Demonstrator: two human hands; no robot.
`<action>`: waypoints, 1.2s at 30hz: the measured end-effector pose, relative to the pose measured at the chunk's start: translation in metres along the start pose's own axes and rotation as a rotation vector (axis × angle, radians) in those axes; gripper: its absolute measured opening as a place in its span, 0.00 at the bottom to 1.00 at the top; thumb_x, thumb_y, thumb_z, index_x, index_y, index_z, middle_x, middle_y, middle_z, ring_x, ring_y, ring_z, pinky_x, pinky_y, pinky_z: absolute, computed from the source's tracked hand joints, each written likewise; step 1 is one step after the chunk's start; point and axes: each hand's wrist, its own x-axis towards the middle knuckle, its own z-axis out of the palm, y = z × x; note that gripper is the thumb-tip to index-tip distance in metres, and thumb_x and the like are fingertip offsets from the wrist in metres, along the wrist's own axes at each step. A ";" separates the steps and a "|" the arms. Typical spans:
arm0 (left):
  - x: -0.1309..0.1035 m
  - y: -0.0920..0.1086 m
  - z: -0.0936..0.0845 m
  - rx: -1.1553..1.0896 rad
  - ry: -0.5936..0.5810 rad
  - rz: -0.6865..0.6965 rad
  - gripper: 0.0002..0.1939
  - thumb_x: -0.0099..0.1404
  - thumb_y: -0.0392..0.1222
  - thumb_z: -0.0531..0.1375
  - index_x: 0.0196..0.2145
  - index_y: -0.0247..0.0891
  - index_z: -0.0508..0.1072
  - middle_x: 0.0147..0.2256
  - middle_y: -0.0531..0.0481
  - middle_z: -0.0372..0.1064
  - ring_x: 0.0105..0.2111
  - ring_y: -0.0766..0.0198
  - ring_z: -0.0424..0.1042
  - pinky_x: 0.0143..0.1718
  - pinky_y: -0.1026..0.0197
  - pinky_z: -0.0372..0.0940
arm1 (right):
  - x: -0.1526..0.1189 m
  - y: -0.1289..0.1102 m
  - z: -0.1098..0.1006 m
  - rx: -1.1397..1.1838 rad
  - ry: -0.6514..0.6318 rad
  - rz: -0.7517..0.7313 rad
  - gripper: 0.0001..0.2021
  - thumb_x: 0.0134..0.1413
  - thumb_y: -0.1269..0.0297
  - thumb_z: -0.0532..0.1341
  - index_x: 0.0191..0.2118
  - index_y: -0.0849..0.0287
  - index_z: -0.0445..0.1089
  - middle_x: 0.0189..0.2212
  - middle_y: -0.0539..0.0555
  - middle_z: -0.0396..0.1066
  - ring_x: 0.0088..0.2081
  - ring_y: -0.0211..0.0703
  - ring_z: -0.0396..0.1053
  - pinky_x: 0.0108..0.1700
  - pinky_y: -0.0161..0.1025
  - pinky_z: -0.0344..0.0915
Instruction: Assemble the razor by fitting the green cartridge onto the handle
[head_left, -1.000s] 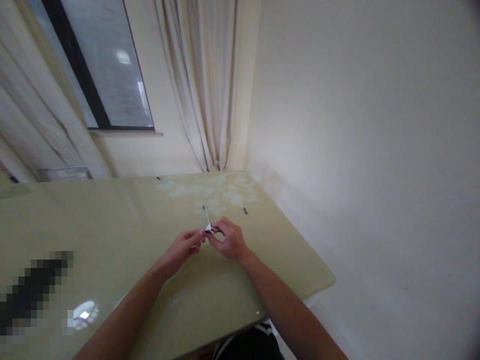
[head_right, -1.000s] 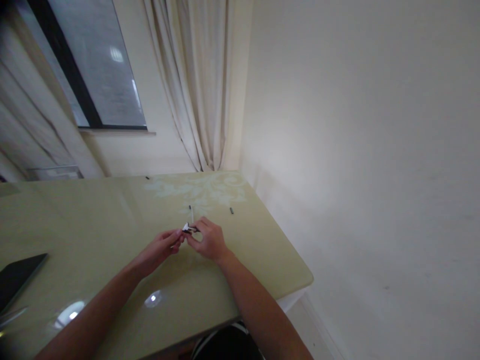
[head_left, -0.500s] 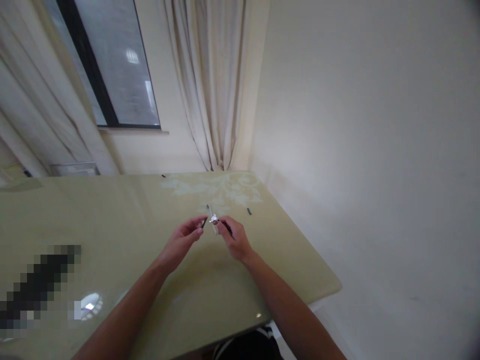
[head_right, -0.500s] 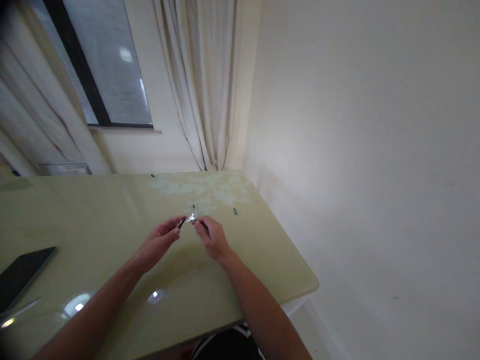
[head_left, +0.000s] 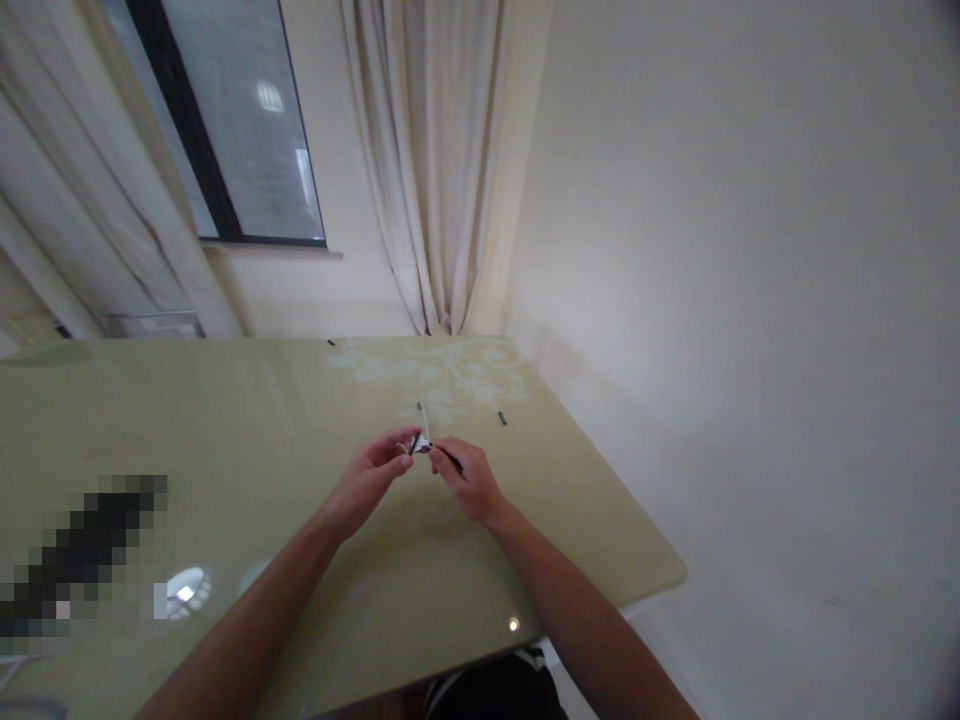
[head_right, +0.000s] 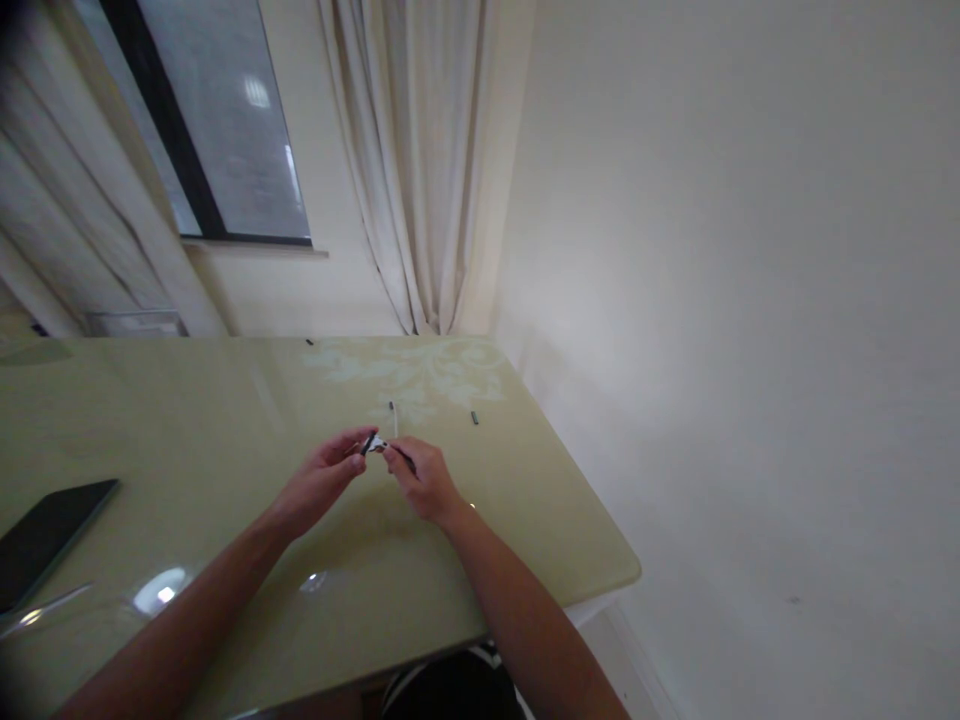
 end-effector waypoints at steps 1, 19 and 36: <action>0.000 0.000 0.000 -0.008 0.001 0.000 0.27 0.52 0.51 0.75 0.50 0.43 0.82 0.40 0.47 0.77 0.40 0.58 0.70 0.43 0.58 0.63 | 0.000 0.000 0.000 0.002 0.006 -0.005 0.18 0.72 0.52 0.54 0.39 0.57 0.75 0.30 0.52 0.70 0.32 0.41 0.67 0.39 0.37 0.61; 0.001 -0.001 0.002 0.001 0.022 0.010 0.27 0.53 0.49 0.75 0.51 0.43 0.82 0.38 0.49 0.78 0.38 0.60 0.71 0.45 0.58 0.65 | 0.000 0.002 0.001 0.024 -0.010 0.010 0.18 0.72 0.52 0.55 0.37 0.57 0.76 0.29 0.52 0.70 0.32 0.42 0.67 0.39 0.37 0.61; -0.001 -0.006 0.001 0.017 0.031 0.004 0.25 0.54 0.47 0.74 0.50 0.43 0.83 0.36 0.50 0.76 0.36 0.63 0.70 0.43 0.61 0.64 | 0.000 0.002 0.001 -0.003 -0.048 -0.026 0.22 0.73 0.51 0.53 0.31 0.58 0.71 0.27 0.51 0.68 0.30 0.40 0.65 0.38 0.36 0.60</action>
